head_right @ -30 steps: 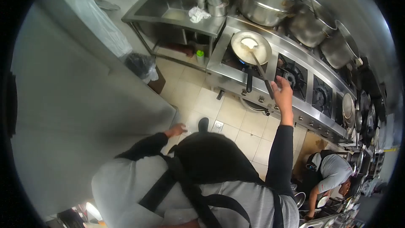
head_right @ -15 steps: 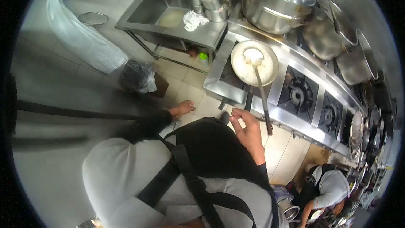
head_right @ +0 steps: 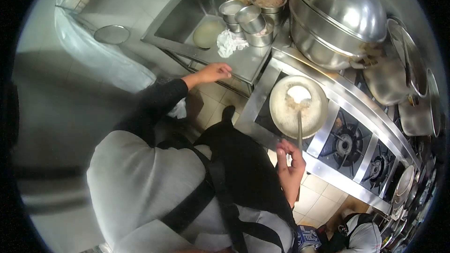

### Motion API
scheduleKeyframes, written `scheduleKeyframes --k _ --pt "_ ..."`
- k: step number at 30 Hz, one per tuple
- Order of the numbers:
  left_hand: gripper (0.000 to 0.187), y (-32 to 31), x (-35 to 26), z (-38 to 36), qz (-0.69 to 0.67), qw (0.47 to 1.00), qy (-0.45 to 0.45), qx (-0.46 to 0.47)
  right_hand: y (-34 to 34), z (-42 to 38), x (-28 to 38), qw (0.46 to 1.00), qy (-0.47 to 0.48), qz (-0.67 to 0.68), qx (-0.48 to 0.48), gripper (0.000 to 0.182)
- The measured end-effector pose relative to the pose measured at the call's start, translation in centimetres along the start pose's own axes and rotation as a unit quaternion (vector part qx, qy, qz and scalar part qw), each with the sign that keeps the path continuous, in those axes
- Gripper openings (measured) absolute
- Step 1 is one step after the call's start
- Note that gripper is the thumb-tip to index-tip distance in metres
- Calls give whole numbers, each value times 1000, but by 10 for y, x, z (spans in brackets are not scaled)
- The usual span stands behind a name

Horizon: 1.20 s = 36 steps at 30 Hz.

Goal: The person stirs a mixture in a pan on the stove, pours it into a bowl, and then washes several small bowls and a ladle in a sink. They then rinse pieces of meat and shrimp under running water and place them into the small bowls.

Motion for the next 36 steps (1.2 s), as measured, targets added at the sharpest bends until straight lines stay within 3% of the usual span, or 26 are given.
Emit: scheduleKeyframes --k 4,6,8,9,10,11,12,13,14,16,18,20,22,24,25,26,28,30,32,33,34,36 --pt "31 98 103 44 54 997 37 -37 -37 40 1 997 -41 36 -50 24" --pt "25 167 139 65 -125 983 84 -101 -67 63 7 997 -39 35 -59 21" --pt "30 250 164 102 -139 968 56 -203 -97 92 4 993 -63 -32 -91 17" --pt "30 288 174 132 -139 969 45 -200 -116 106 1 991 -79 -60 -94 17" --pt "31 320 189 156 -207 944 68 -246 -134 117 1 986 -101 -91 -97 17" --pt "33 345 211 178 -274 913 95 -287 -155 129 13 981 -57 -158 -95 17" --pt "33 371 235 207 -280 914 91 -278 -169 137 -2 980 -80 -164 -83 18" --pt "36 403 255 236 -71 957 27 -281 -183 144 -11 980 -105 -149 -80 19" --pt "40 423 258 260 139 952 -46 -269 -196 147 -20 979 -132 -130 -84 20" --pt "54 442 273 299 328 923 -66 -188 -206 146 -40 971 -154 -139 -122 20" --pt "65 448 267 318 394 916 -26 -73 -212 137 -75 937 -271 -203 -85 18" --pt "69 454 273 339 417 908 21 20 -211 117 -106 930 -265 -228 -109 12" --pt "67 457 293 365 435 898 -20 64 -202 76 -176 921 -223 -302 -99 10" --pt "64 454 298 382 439 891 -94 72 -203 39 -196 911 -306 -239 -138 9" --pt "61 447 288 386 441 883 -147 66 -210 27 -192 901 -224 -359 -91 8" --pt "61 441 265 390 439 881 -162 75 -213 14 -195 888 -292 -344 -91 12" --pt "53 439 245 392 551 823 -5 136 -217 -11 -198 845 -469 -216 -138 20" --pt "49 448 285 407 575 807 -65 117 -225 -25 -196 834 -490 -198 -160 26" --pt "47 453 349 428 667 711 -203 90 -230 -34 -204 840 -478 -215 -144 28" --pt "38 456 312 410 671 713 -153 133 -234 -37 -208 839 -480 -213 -144 28" --pt "38 453 313 411 672 712 -153 133 -235 -38 -213 839 -476 -213 -158 30" --pt "43 457 315 404 650 746 -135 57 -237 -40 -235 839 -471 -216 -164 31"
Point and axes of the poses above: each hand's wrist, its own z-axis towards the middle knuckle, its own y-axis out of the back of the hand, x = y × z, the point moved 6 cm from there along z, towards the middle knuckle, and after that the axes turned 8 degrees about -y, right-handed, at the moved point
